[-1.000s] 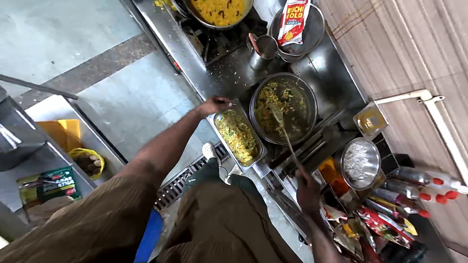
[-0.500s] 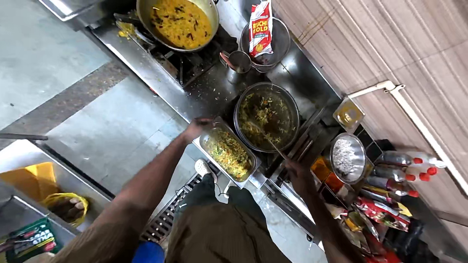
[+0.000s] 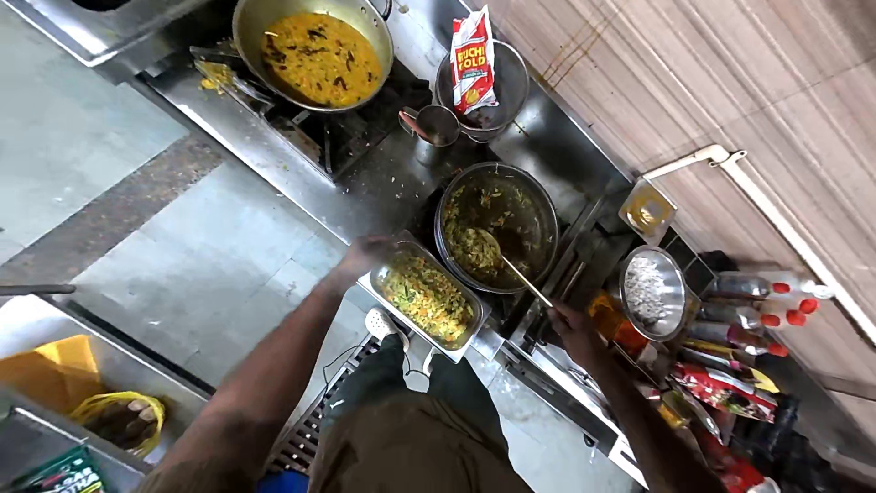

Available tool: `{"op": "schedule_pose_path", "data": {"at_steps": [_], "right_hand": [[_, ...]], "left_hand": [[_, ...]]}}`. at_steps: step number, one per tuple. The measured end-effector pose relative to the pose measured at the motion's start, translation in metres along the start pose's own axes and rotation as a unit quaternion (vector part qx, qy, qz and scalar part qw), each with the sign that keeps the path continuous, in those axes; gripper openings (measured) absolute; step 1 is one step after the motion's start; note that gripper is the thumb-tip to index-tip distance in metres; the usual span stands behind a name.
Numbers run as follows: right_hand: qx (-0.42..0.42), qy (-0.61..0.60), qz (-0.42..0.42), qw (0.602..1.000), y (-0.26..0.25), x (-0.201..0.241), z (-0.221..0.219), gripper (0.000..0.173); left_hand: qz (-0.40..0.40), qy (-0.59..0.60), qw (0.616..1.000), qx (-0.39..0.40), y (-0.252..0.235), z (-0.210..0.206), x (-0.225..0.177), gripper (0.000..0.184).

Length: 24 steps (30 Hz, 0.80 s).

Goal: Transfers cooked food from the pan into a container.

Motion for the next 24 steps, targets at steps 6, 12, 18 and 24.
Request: {"op": "schedule_pose_path", "data": {"at_steps": [6, 12, 18, 24], "right_hand": [[-0.02, 0.023, -0.015, 0.999, -0.008, -0.042, 0.028, 0.039], [0.119, -0.109, -0.046, 0.986, 0.004, -0.009, -0.008, 0.04], [0.149, -0.311, -0.102, 0.933, -0.009, 0.005, -0.048, 0.038], [0.155, -0.473, -0.149, 0.855, 0.007, -0.007, -0.083, 0.038]], "left_hand": [[-0.012, 0.02, 1.0, -0.002, 0.0, 0.001, 0.0, 0.024], [-0.03, 0.018, 0.999, -0.009, -0.002, 0.003, -0.003, 0.022], [-0.032, 0.019, 0.999, -0.015, -0.002, 0.002, -0.005, 0.022], [-0.031, 0.013, 0.999, -0.014, 0.0, 0.0, -0.004, 0.023]]}}
Point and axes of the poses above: each hand's wrist, its own y-axis away from the middle knuckle, its own z-axis out of the back of the hand, x = y × z, the point moved 8 cm from there along -y, towards the middle knuckle, and after that the axes turned 2 degrees about -z, right-handed, at the moved point
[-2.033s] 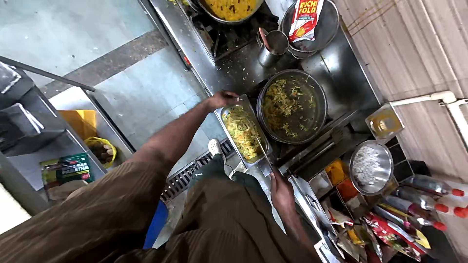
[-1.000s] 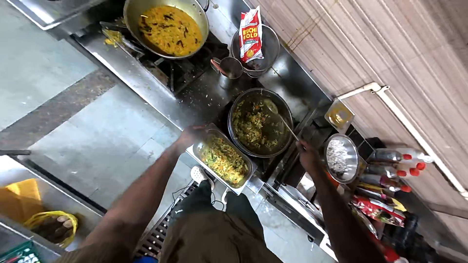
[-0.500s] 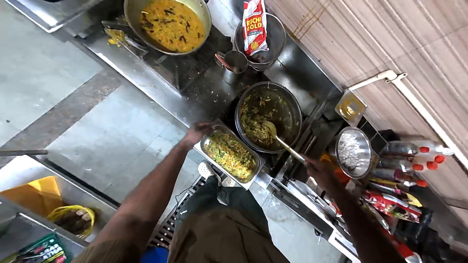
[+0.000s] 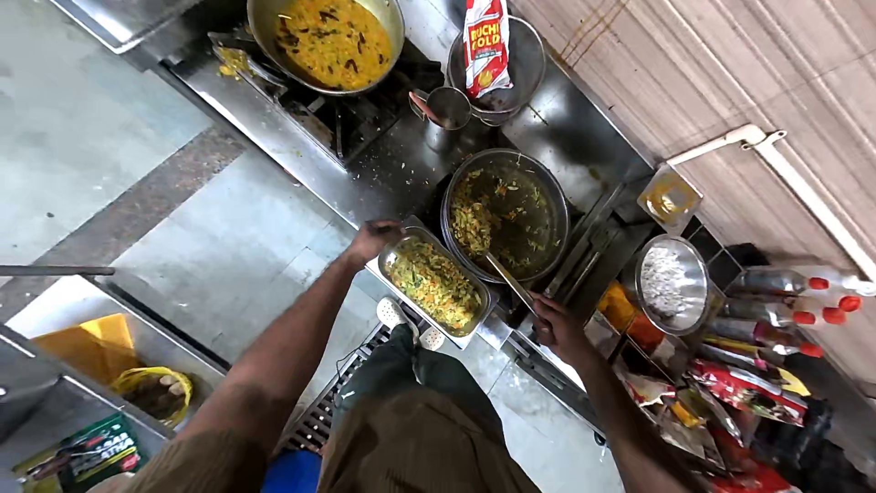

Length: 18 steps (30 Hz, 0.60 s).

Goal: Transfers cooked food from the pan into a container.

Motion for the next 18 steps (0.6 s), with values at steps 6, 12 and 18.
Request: {"op": "schedule_pose_path", "data": {"at_steps": [6, 12, 18], "right_hand": [[-0.026, -0.021, 0.032, 0.999, 0.025, 0.001, 0.009, 0.039], [-0.057, 0.02, 0.054, 0.997, 0.072, 0.011, 0.016, 0.042], [-0.088, 0.226, 0.136, 0.96, 0.112, 0.001, -0.039, 0.043]], "left_hand": [[0.009, -0.015, 1.0, 0.0, -0.001, 0.001, 0.004, 0.025], [-0.013, -0.014, 1.0, 0.006, 0.0, 0.001, 0.007, 0.026], [0.001, -0.012, 1.0, 0.006, 0.0, 0.001, 0.008, 0.027]]}}
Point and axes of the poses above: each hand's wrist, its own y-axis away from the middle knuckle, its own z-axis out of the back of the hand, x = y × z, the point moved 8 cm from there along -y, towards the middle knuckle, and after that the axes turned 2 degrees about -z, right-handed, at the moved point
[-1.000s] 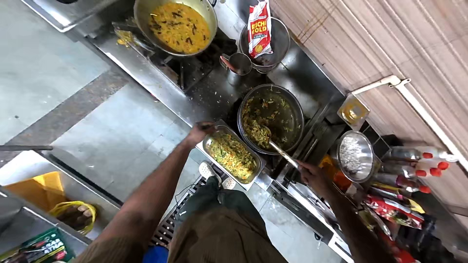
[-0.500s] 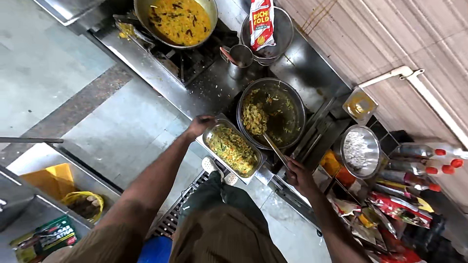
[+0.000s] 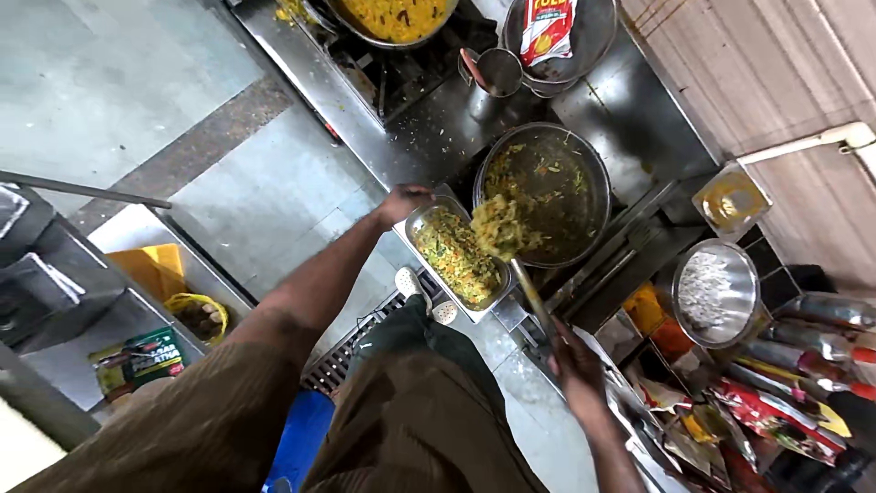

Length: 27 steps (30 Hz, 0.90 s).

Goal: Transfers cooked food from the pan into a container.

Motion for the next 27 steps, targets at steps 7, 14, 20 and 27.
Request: {"op": "schedule_pose_path", "data": {"at_steps": [7, 14, 20, 27], "right_hand": [[-0.089, 0.33, 0.132, 0.93, -0.001, -0.01, -0.074, 0.041], [-0.12, 0.111, 0.118, 0.979, 0.031, -0.009, -0.023, 0.035], [-0.183, 0.083, 0.017, 0.98, -0.005, 0.022, 0.037, 0.035], [-0.221, 0.242, 0.004, 0.945, -0.133, 0.073, 0.041, 0.04]], "left_hand": [[-0.015, -0.023, 1.0, 0.003, 0.0, -0.002, -0.003, 0.026], [-0.007, -0.019, 1.0, -0.001, 0.001, -0.002, -0.003, 0.031], [0.014, -0.01, 1.0, 0.002, 0.003, -0.004, 0.0, 0.032], [0.009, -0.074, 0.997, 0.012, 0.001, -0.006, -0.009, 0.033]]}}
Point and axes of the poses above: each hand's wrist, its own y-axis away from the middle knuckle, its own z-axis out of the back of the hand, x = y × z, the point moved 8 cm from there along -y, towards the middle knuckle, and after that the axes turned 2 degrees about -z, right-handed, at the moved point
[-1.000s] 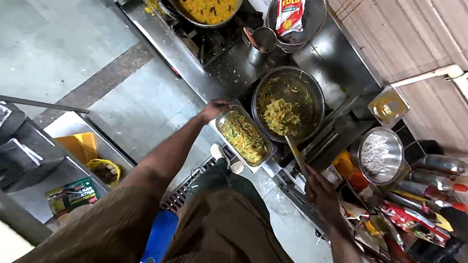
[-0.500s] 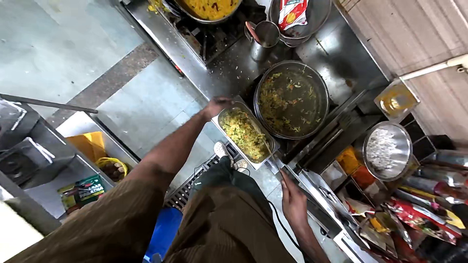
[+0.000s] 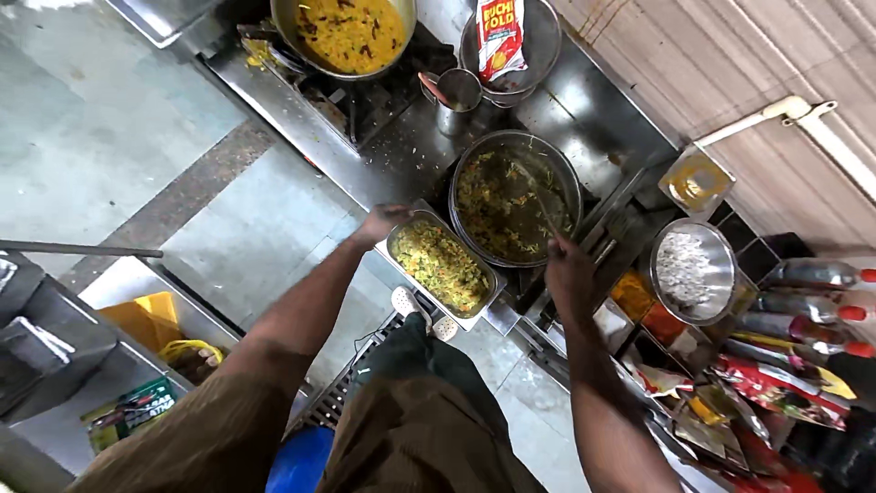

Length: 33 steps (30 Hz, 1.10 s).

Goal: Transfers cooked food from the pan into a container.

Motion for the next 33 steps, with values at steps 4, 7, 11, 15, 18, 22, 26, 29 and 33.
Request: {"op": "schedule_pose_path", "data": {"at_steps": [4, 7, 11, 15, 18, 22, 26, 29, 33], "right_hand": [[0.035, 0.03, 0.05, 0.998, 0.015, 0.041, -0.031, 0.04], [0.066, 0.064, 0.119, 0.989, 0.066, 0.028, -0.027, 0.041], [0.089, 0.087, 0.133, 0.983, 0.098, -0.032, 0.025, 0.039], [0.042, 0.034, 0.106, 0.993, 0.051, -0.06, 0.059, 0.038], [0.016, 0.024, 0.078, 0.997, -0.01, -0.061, 0.049, 0.041], [0.076, 0.04, 0.103, 0.991, -0.025, -0.075, 0.002, 0.04], [0.135, 0.022, 0.16, 0.978, 0.039, -0.08, 0.004, 0.036], [0.123, 0.048, 0.131, 0.982, 0.037, -0.086, 0.045, 0.036], [0.095, 0.148, 0.08, 0.981, -0.002, -0.103, 0.072, 0.036]], "left_hand": [[0.013, -0.006, 1.0, 0.01, -0.002, 0.0, 0.001, 0.034], [0.004, 0.006, 1.0, 0.007, -0.001, 0.0, -0.003, 0.033], [-0.004, 0.012, 1.0, -0.012, 0.004, 0.001, -0.006, 0.033], [-0.003, 0.001, 1.0, -0.02, 0.008, -0.001, -0.005, 0.033], [-0.009, -0.013, 1.0, -0.021, 0.008, -0.002, 0.002, 0.034], [-0.025, 0.016, 0.999, -0.034, 0.004, 0.0, 0.006, 0.028], [-0.026, 0.046, 0.999, -0.014, 0.002, 0.0, 0.015, 0.031], [-0.03, 0.043, 0.999, -0.001, 0.001, -0.001, 0.008, 0.032], [-0.018, 0.04, 0.999, 0.011, 0.003, -0.002, 0.008, 0.033]]}}
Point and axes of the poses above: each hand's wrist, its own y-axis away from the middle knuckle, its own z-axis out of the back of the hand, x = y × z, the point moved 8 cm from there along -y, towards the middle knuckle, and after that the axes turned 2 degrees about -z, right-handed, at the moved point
